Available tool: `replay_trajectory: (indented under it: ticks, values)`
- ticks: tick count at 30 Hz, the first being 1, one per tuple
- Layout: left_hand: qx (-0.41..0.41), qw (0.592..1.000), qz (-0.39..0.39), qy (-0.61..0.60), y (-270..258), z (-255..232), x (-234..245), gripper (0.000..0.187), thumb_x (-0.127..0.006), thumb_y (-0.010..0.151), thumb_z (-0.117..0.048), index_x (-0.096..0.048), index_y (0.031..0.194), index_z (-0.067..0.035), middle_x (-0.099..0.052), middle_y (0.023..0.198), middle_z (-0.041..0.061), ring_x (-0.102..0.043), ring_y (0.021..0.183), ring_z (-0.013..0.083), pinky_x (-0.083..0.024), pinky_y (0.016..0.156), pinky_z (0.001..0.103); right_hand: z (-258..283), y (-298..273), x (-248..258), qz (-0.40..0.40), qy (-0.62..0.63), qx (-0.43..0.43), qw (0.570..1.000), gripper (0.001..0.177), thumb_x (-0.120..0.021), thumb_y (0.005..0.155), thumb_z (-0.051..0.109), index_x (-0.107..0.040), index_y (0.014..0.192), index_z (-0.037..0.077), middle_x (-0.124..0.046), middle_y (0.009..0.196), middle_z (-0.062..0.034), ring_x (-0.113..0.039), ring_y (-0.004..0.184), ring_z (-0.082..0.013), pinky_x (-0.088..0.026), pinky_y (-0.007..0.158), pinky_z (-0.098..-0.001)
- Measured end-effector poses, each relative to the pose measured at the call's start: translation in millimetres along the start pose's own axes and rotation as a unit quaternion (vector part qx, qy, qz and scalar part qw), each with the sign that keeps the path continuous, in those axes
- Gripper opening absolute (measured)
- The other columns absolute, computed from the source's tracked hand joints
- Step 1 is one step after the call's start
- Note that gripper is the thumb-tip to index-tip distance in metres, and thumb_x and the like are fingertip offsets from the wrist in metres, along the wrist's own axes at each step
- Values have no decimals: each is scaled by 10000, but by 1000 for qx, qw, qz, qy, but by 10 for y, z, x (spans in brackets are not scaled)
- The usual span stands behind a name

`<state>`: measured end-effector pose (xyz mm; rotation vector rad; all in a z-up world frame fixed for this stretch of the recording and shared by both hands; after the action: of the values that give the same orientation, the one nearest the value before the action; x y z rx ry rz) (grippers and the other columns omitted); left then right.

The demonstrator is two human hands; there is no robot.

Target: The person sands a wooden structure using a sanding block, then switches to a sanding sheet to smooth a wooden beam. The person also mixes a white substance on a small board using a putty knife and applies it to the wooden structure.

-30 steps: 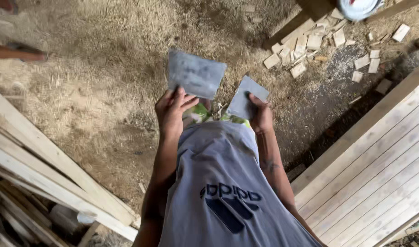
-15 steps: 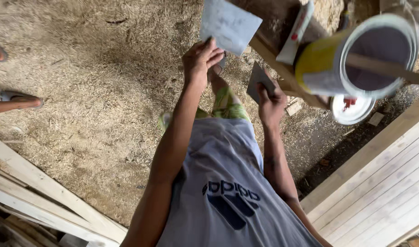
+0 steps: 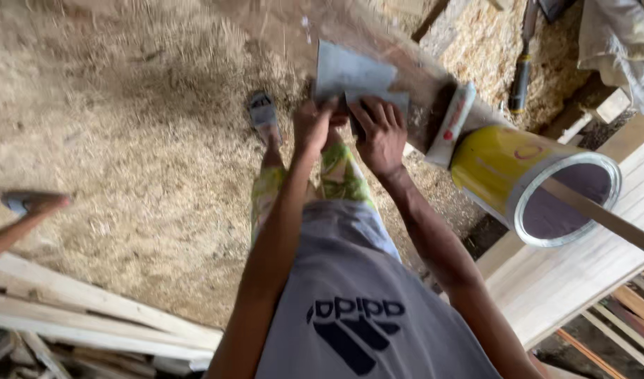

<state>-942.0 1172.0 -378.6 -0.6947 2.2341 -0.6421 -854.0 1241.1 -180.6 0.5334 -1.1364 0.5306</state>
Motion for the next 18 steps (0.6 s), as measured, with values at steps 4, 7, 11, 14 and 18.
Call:
replay_trajectory:
  ticks: [4,7,11,14,18]
  values:
    - [25,998,29,50,126,-100,-18,285,-760,893,-204,-714,1019,47,-773,861,179,-798,692,248,-656,649,371,-90,355,-253,-2,-31,-59,998,132,-794,915,204,-769,1037,160,-724,1063,-1,-674,939,-212,-496,820,-380]
    - [17,996,15,85,167,-88,-12,274,-773,898,-176,-724,929,92,-775,827,216,-802,672,274,-655,651,380,-202,605,-450,5,-42,-82,996,147,-792,857,211,-779,993,157,-738,1045,18,-672,896,-197,-477,750,-361]
    - [17,999,15,29,158,-63,-30,276,-752,915,-160,-717,921,113,-767,835,233,-791,677,282,-656,652,379,-132,409,-437,-20,-54,-63,996,109,-796,875,209,-780,972,160,-735,1045,21,-672,915,-186,-483,772,-339]
    - [24,999,9,38,250,-32,-31,273,-750,900,-145,-707,1005,103,-772,871,235,-792,671,284,-653,645,378,-55,225,-428,-28,-63,-59,996,67,-804,968,216,-761,958,165,-729,1072,13,-674,940,-161,-497,779,-315]
    - [32,998,53,0,190,227,36,250,-705,947,-135,-695,1102,60,-772,970,210,-788,790,282,-689,718,399,-142,367,-726,-28,-77,-69,994,110,-808,934,269,-775,948,165,-738,1016,25,-664,874,-145,-499,686,-315]
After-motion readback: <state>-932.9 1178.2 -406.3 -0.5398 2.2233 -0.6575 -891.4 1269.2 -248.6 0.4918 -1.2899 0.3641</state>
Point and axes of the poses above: each hand's wrist, its own y-axis towards the middle knuckle, its own x-axis out of the back of the hand, z = x × y, the point moved 9 cm from there along y, towards the middle knuckle
